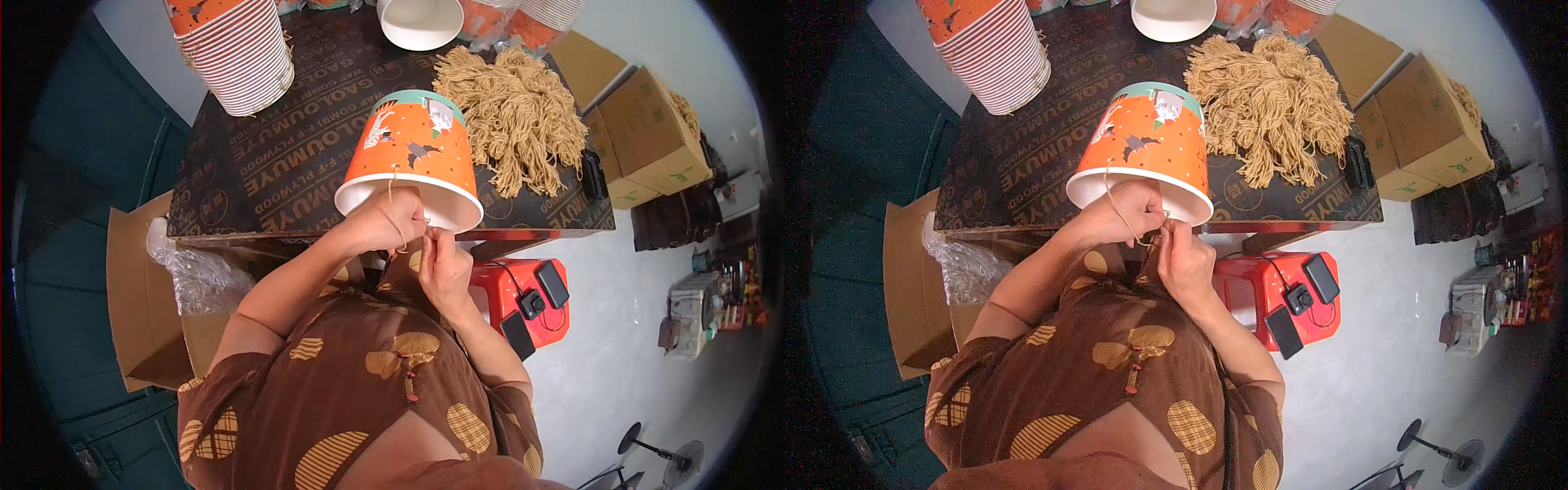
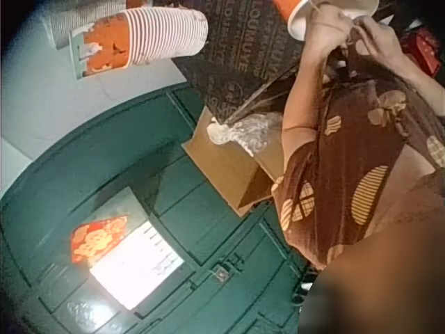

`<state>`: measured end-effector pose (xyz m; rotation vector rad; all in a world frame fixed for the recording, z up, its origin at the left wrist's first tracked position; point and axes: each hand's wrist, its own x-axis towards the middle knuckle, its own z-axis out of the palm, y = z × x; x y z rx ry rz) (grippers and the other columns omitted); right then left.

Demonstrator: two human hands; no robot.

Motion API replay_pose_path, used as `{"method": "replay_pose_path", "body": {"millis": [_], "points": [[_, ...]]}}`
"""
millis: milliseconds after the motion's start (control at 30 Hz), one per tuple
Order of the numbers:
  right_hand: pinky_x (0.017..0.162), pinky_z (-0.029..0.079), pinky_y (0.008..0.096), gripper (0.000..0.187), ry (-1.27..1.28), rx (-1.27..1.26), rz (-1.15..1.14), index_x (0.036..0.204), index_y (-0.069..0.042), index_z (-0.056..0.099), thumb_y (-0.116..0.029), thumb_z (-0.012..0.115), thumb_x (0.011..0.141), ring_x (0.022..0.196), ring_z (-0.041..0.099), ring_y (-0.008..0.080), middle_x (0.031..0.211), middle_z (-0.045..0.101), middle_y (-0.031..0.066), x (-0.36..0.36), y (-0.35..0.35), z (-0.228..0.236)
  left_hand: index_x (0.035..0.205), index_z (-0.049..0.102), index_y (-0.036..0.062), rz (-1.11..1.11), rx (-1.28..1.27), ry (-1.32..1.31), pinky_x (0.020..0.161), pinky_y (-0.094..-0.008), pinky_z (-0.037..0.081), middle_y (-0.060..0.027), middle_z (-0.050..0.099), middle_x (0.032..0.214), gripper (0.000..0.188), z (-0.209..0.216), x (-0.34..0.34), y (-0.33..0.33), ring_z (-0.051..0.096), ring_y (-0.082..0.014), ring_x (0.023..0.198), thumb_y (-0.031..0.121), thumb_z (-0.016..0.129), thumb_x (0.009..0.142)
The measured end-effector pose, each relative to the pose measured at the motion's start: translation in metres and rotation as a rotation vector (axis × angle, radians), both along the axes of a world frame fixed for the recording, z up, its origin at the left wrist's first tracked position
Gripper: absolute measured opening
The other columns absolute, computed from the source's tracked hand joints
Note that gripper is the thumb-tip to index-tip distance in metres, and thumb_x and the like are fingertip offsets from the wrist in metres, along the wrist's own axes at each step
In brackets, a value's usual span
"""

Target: Threading a rope handle through holes in a small decorative paper bucket.

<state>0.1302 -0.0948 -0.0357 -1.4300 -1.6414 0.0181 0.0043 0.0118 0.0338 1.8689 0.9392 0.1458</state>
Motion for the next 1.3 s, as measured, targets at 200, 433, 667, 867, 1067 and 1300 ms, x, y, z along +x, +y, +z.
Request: {"method": "replay_pose_path", "body": {"millis": [200, 433, 667, 867, 1067, 1300], "points": [[0.048, 0.047, 0.0371, 0.009, 0.101, -0.025, -0.015, 0.096, 0.001, 0.053, 0.001, 0.06, 0.09, 0.053, 0.062, 0.029, 0.063, 0.059, 0.0146, -0.002, -0.002, -0.009, 0.076, 0.064, -0.0051, -0.024, 0.071, 0.008, 0.041, -0.0294, 0.05, -0.0099, 0.061, 0.06, 0.02, -0.001, 0.0, -0.002, 0.06, -0.0151, 0.046, 0.012, 0.06, 0.086], [0.048, 0.047, 0.0369, 0.012, -0.031, 0.118, 0.041, 0.094, 0.002, 0.055, 0.002, 0.063, 0.086, 0.052, 0.061, 0.0289, 0.064, 0.059, 0.0138, 0.002, 0.0, -0.013, 0.078, 0.068, -0.0018, 0.015, 0.098, 0.066, 0.056, -0.0372, 0.052, -0.0174, 0.064, 0.062, 0.018, 0.003, 0.002, -0.003, 0.066, -0.0253, 0.055, 0.014, 0.058, 0.08], [0.049, 0.049, 0.036, 0.018, -0.081, 0.144, 0.053, 0.092, 0.002, 0.057, 0.003, 0.069, 0.08, 0.055, 0.062, 0.0276, 0.066, 0.06, 0.0125, 0.004, 0.003, -0.017, 0.078, 0.066, -0.005, -0.034, 0.242, 0.018, 0.044, -0.0312, 0.049, -0.0126, 0.064, 0.068, 0.016, -0.016, 0.001, 0.003, 0.061, -0.0182, 0.052, 0.01, 0.062, 0.082], [0.049, 0.049, 0.0358, 0.017, -0.097, 0.19, 0.048, 0.091, 0.002, 0.057, 0.003, 0.07, 0.079, 0.054, 0.062, 0.0275, 0.066, 0.06, 0.0132, 0.004, 0.004, -0.02, 0.078, 0.066, -0.0054, -0.05, 0.17, 0.024, 0.042, -0.0292, 0.048, -0.0134, 0.063, 0.065, 0.018, -0.007, 0.001, 0.002, 0.06, -0.0164, 0.048, 0.011, 0.063, 0.082], [0.049, 0.049, 0.036, 0.018, -0.097, 0.189, 0.045, 0.092, 0.003, 0.057, 0.003, 0.07, 0.079, 0.054, 0.062, 0.0274, 0.066, 0.061, 0.0132, 0.003, 0.004, -0.02, 0.079, 0.067, -0.0051, -0.117, 0.049, 0.038, 0.042, -0.0275, 0.048, -0.0083, 0.062, 0.064, 0.017, -0.003, -0.003, 0.005, 0.058, -0.0136, 0.047, 0.011, 0.065, 0.083], [0.049, 0.049, 0.036, 0.017, -0.078, 0.203, 0.041, 0.091, 0.002, 0.058, 0.003, 0.07, 0.079, 0.054, 0.062, 0.0272, 0.065, 0.06, 0.0125, 0.002, 0.005, -0.023, 0.081, 0.067, -0.0057, -0.078, 0.007, 0.022, 0.042, -0.0265, 0.049, -0.0096, 0.064, 0.071, 0.016, -0.003, -0.003, 0.004, 0.06, -0.0133, 0.051, 0.01, 0.065, 0.084]]}}
